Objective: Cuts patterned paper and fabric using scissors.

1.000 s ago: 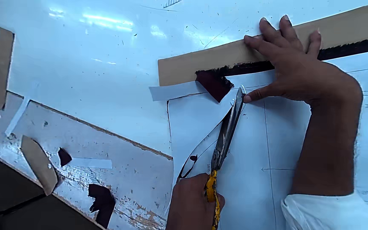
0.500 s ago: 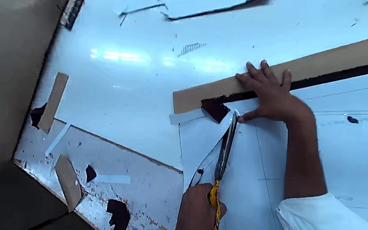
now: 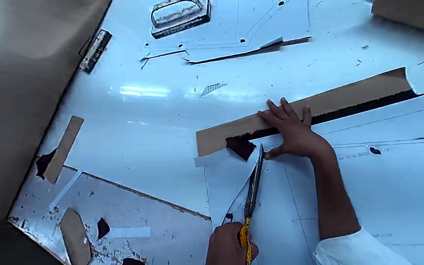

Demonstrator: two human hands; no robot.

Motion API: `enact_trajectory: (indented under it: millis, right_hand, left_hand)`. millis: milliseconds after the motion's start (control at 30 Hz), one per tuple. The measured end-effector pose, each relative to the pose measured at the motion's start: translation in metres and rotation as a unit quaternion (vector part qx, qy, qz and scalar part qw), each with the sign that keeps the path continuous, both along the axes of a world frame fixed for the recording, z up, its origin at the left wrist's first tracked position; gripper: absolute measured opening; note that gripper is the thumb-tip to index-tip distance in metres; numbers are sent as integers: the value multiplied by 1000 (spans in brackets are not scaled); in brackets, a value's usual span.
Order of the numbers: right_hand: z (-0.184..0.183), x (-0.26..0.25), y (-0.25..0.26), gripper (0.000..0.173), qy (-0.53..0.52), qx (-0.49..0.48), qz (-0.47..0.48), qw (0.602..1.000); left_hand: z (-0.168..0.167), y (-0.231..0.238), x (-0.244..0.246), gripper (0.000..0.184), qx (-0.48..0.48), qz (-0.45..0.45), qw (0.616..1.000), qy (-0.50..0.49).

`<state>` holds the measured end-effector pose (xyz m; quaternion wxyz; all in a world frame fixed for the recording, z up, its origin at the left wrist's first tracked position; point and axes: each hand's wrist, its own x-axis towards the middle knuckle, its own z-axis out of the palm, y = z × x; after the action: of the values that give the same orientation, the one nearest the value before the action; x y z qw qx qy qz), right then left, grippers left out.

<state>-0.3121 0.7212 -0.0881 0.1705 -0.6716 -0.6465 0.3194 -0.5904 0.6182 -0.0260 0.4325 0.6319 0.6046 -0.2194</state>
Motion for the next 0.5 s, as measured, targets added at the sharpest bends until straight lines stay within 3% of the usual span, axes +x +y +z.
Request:
enact_trajectory:
  millis: [500]
  right_hand:
    - [1,1,2,129,13,9,-6,1000]
  left_hand:
    - [8,31,16,29,-14,-29,999,10]
